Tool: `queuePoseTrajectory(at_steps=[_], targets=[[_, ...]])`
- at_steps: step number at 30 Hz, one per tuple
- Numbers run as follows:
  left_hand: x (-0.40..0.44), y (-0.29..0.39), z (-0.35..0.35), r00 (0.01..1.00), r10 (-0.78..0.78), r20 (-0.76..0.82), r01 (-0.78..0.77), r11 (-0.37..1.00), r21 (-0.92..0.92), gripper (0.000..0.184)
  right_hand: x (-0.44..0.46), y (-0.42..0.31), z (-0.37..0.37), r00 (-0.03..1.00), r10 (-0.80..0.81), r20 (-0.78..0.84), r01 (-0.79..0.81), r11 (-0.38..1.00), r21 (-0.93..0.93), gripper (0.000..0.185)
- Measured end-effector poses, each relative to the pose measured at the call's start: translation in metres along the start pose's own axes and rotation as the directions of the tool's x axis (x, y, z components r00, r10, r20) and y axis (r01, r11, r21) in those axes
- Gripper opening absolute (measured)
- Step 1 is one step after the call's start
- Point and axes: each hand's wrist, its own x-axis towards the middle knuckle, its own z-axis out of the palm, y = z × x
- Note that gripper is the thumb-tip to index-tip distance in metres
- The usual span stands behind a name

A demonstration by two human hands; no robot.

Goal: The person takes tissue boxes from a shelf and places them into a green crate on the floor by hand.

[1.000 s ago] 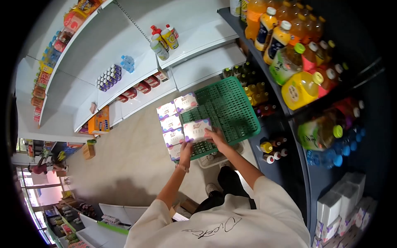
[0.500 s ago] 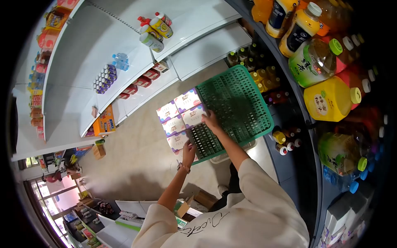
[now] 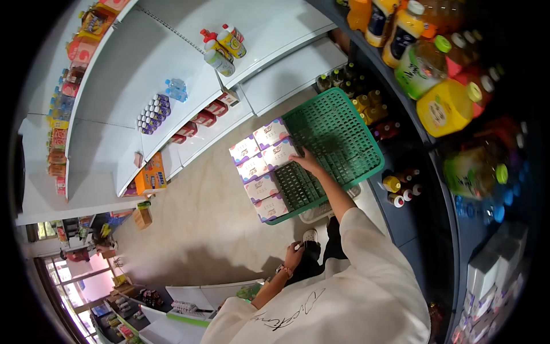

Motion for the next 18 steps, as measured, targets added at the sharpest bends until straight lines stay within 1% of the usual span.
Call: queuePoseTrajectory(at_steps=[1, 3, 4, 5, 6, 7, 8, 10, 11, 12, 13, 14, 16, 17, 18], targets=[[-0.006, -0.008, -0.005, 0.999, 0.026, 0.028, -0.028, 0.997, 0.075, 0.041, -0.007, 0.013, -0.004, 0.996, -0.051, -0.069, 0.039, 0.985, -0.166, 0.067], [0.002, -0.036, -0.009, 0.966, -0.119, 0.231, 0.140, 0.987, -0.079, 0.040, -0.055, 0.012, -0.023, 0.993, 0.113, -0.032, -0.115, 0.992, -0.049, 0.066], [0.007, -0.045, -0.017, 0.923, -0.173, 0.343, 0.228, 0.966, -0.125, 0.040, -0.085, 0.009, -0.031, 0.982, 0.189, -0.016, -0.189, 0.982, 0.017, 0.065], [-0.021, 0.026, -0.053, 0.828, -0.297, 0.476, 0.458, 0.848, -0.267, 0.037, -0.119, 0.001, -0.042, 0.972, 0.234, 0.038, -0.236, 0.969, 0.076, 0.063], [-0.026, 0.043, -0.070, 0.875, -0.089, 0.476, 0.286, 0.888, -0.360, 0.037, -0.156, -0.005, -0.054, 0.959, 0.269, 0.089, -0.279, 0.951, 0.135, 0.061], [-0.030, 0.053, -0.079, 0.877, 0.123, 0.464, 0.119, 0.881, -0.458, 0.037, -0.193, -0.001, -0.062, 0.953, 0.269, 0.138, -0.292, 0.939, 0.184, 0.058], [-0.037, 0.061, -0.086, 0.842, 0.322, 0.434, -0.029, 0.829, -0.558, 0.037, -0.233, 0.007, -0.067, 0.943, 0.271, 0.194, -0.312, 0.923, 0.227, 0.054], [-0.052, 0.097, -0.111, 0.813, 0.362, 0.456, -0.081, 0.846, -0.527, 0.037, -0.327, -0.002, -0.067, 0.982, 0.101, 0.157, -0.151, 0.927, 0.343, 0.050], [-0.056, 0.116, -0.123, 0.795, 0.386, 0.467, -0.113, 0.851, -0.512, 0.037, -0.370, -0.006, -0.062, 0.981, 0.163, 0.101, -0.189, 0.907, 0.376, 0.048], [-0.063, 0.129, -0.131, 0.784, 0.320, 0.532, 0.049, 0.822, -0.567, 0.036, -0.409, -0.001, -0.055, 0.973, 0.226, 0.044, -0.224, 0.881, 0.416, 0.046], [-0.048, 0.122, -0.129, 0.690, 0.354, 0.631, 0.248, 0.704, -0.666, 0.039, -0.441, 0.018, -0.048, 0.957, 0.291, -0.002, -0.260, 0.858, 0.442, 0.045], [-0.034, 0.112, -0.124, 0.577, 0.394, 0.715, 0.460, 0.567, -0.683, 0.043, -0.472, 0.034, -0.039, 0.932, 0.358, -0.049, -0.293, 0.828, 0.479, 0.044], [-0.031, 0.115, -0.115, 0.658, 0.277, 0.701, 0.441, 0.613, -0.656, 0.046, -0.533, 0.039, -0.025, 0.874, 0.461, -0.154, -0.331, 0.797, 0.505, 0.042], [-0.042, 0.126, -0.111, 0.685, 0.255, 0.682, 0.386, 0.668, -0.637, 0.048, -0.558, 0.034, -0.018, 0.852, 0.487, -0.193, -0.311, 0.766, 0.562, 0.042], [-0.051, 0.131, -0.107, 0.650, 0.300, 0.698, 0.379, 0.668, -0.641, 0.047, -0.579, 0.031, -0.011, 0.829, 0.513, -0.224, -0.285, 0.731, 0.620, 0.041]])
